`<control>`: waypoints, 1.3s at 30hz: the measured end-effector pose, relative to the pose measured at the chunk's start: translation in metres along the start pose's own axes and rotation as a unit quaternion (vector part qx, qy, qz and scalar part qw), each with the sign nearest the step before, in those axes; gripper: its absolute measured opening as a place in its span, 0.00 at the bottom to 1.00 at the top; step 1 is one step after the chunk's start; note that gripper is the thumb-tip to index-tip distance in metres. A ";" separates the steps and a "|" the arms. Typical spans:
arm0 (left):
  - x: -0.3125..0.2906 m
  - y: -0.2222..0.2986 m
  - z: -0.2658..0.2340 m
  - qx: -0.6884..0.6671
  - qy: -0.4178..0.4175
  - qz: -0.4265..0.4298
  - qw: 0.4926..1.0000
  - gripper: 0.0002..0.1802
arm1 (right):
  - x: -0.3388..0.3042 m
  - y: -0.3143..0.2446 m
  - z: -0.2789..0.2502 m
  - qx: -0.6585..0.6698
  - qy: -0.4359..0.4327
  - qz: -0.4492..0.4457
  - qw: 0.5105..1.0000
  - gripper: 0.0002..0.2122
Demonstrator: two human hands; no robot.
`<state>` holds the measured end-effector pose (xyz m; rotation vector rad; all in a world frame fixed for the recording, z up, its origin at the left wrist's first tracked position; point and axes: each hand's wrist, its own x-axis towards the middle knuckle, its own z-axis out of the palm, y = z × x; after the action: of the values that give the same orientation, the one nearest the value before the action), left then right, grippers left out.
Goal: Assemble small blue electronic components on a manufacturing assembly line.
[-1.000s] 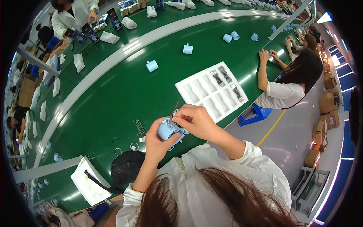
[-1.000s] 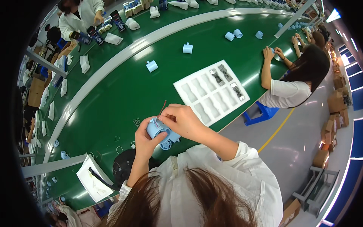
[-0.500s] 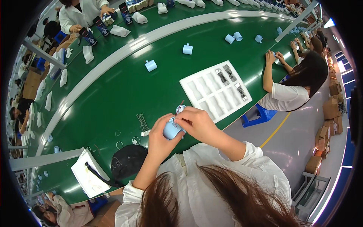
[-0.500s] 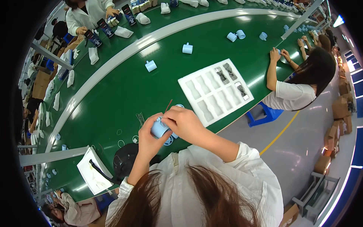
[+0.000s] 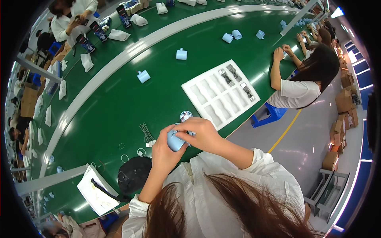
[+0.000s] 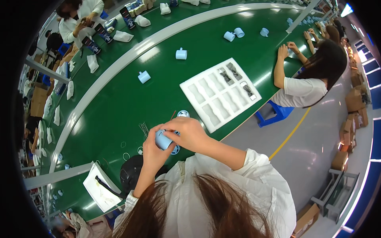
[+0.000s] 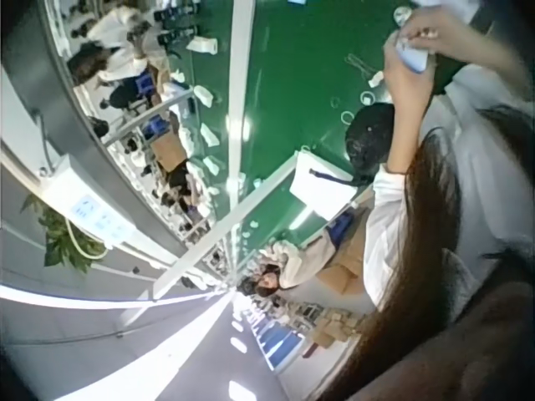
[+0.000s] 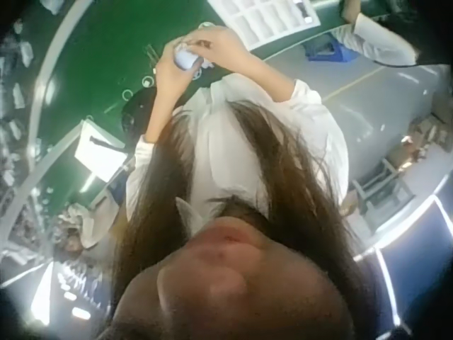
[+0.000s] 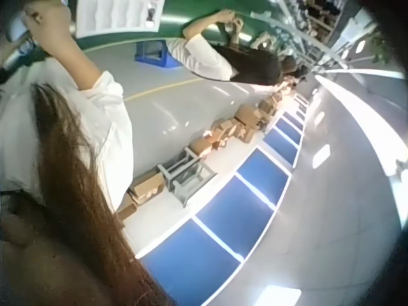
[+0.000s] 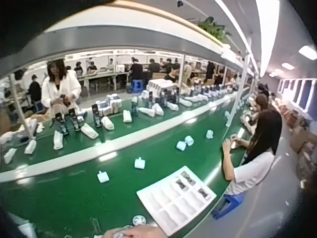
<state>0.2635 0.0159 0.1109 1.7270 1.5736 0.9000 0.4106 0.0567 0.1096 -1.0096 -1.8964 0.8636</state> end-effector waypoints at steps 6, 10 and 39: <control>0.000 -0.018 0.006 0.071 -0.007 0.004 0.997 0.30 | -0.005 0.019 0.023 -0.048 0.034 -0.088 0.994 0.05; 0.005 -0.030 0.003 0.003 -0.015 -0.034 0.999 0.26 | 0.001 0.024 0.046 -0.001 0.039 -0.076 0.996 0.05; 0.246 -0.297 -0.092 0.257 0.029 -0.321 0.911 0.40 | -0.007 0.109 0.222 -0.217 -0.196 0.149 0.945 0.09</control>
<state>0.0324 0.2880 -0.0616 1.3225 2.3667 0.2123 0.2540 0.0563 -0.0822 -1.5088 -2.3787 0.8829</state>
